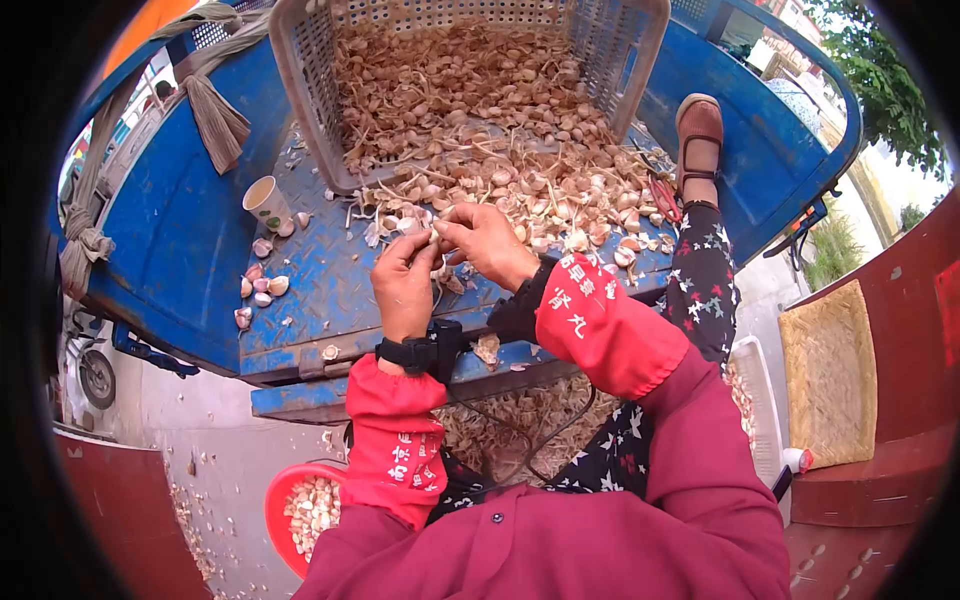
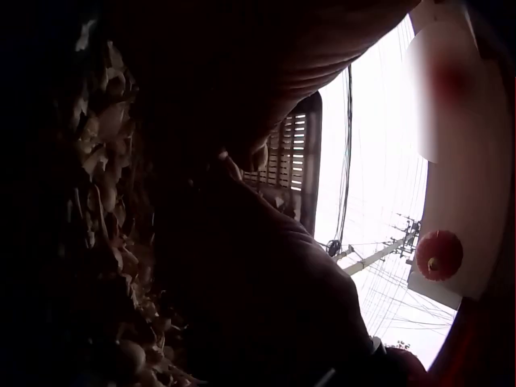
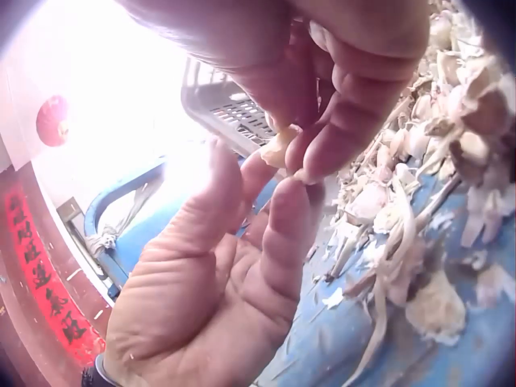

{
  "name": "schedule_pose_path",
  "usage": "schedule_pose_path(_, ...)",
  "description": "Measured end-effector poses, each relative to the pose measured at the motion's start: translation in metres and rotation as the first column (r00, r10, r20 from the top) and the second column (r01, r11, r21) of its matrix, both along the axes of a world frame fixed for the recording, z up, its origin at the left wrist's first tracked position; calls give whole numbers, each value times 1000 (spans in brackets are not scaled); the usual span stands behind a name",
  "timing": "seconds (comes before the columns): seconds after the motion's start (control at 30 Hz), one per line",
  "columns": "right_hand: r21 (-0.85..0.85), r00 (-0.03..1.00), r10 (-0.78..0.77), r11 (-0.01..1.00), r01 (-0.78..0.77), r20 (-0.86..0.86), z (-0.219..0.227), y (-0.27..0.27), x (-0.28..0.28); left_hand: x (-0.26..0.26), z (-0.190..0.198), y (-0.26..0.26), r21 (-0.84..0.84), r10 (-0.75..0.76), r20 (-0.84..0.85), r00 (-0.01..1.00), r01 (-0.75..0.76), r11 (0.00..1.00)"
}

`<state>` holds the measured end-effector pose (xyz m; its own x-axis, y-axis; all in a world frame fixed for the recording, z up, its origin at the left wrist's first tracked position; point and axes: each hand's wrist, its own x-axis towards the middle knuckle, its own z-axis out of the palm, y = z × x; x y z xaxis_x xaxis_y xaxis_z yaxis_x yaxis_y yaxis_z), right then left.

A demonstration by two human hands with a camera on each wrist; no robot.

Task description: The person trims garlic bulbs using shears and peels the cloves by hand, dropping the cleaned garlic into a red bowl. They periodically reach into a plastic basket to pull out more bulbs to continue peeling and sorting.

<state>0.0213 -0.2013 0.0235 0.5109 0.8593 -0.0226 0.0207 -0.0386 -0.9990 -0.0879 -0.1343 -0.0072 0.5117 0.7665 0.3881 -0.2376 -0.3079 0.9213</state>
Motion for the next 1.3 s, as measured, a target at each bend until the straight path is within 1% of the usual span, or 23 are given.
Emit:
schedule_pose_path(0.07,-23,959,-16,999,24,284,0,-8,-2,-3,4,-6,64,20,-40,999,-17,998)
schedule_pose_path(0.1,-19,958,-22,999,29,286,-1,-10,-5,-2,7,-9,131,38,-24,999,-35,991)
schedule_pose_path(0.13,33,891,-90,996,85,445,-3,-12,-8,-2,10,-13,198,54,-7,999,-51,979)
schedule_pose_path(0.17,91,793,-161,987,132,587,-3,-13,-13,-2,13,-17,111,31,8,999,-32,993)
schedule_pose_path(0.27,154,758,-224,974,163,613,0,-17,-29,-3,1,-15,-122,-75,91,993,85,989)
schedule_pose_path(0.33,203,731,-283,959,198,621,0,-20,-32,-5,-2,-12,-171,-120,104,987,137,976)
schedule_pose_path(0.4,140,848,-160,985,102,506,-4,-21,-27,-12,1,-3,-183,-323,132,937,343,921)
schedule_pose_path(0.43,109,998,-50,993,48,23,-4,-22,-25,-14,2,-2,-314,-363,186,913,405,858)
schedule_pose_path(0.47,109,998,-60,992,57,23,1,-24,-24,-13,-2,0,-314,-371,186,910,413,855)
schedule_pose_path(0.53,0,956,79,997,-82,-282,12,-30,-17,-8,-10,4,-533,-327,524,787,602,594)
schedule_pose_path(0.6,-141,965,241,964,-226,99,23,-30,8,-6,-9,9,-615,-248,556,793,593,520)
schedule_pose_path(0.63,-119,885,194,980,-157,424,21,-28,28,-6,-10,13,-624,-196,578,792,584,519)
schedule_pose_path(0.67,-78,701,128,992,-103,701,17,-25,50,-5,-12,17,-634,-139,600,788,574,518)
schedule_pose_path(0.73,-235,488,105,948,214,867,25,-17,90,-2,-17,19,-621,-126,611,782,571,537)
schedule_pose_path(0.8,-331,374,137,786,522,917,10,5,127,-3,-21,18,-678,-90,561,823,520,519)
schedule_pose_path(0.83,-408,418,176,713,570,891,3,15,134,-2,-22,18,-689,-71,544,836,493,531)
schedule_pose_path(0.93,-464,424,234,655,596,875,-5,44,91,1,-32,25,-688,-67,530,845,475,548)
schedule_pose_path(1.0,-470,462,226,708,527,858,-7,66,56,1,-34,28,-703,-68,505,860,456,546)
schedule_pose_path(1.07,-458,407,286,777,432,868,-4,77,27,2,-38,32,-685,-109,496,862,465,560)
schedule_pose_path(1.13,-502,446,366,831,238,817,-9,93,8,-1,-32,32,-703,-73,475,877,428,569)
schedule_pose_path(1.2,-565,292,532,824,36,795,-15,109,8,-10,-30,41,-616,-50,530,847,425,663)
schedule_pose_path(1.23,-394,130,416,904,-167,900,-36,119,18,-9,-26,38,-627,76,445,892,250,738)
schedule_pose_path(1.3,-438,197,498,854,-280,845,-30,108,17,-12,-29,41,-602,69,435,898,233,764)
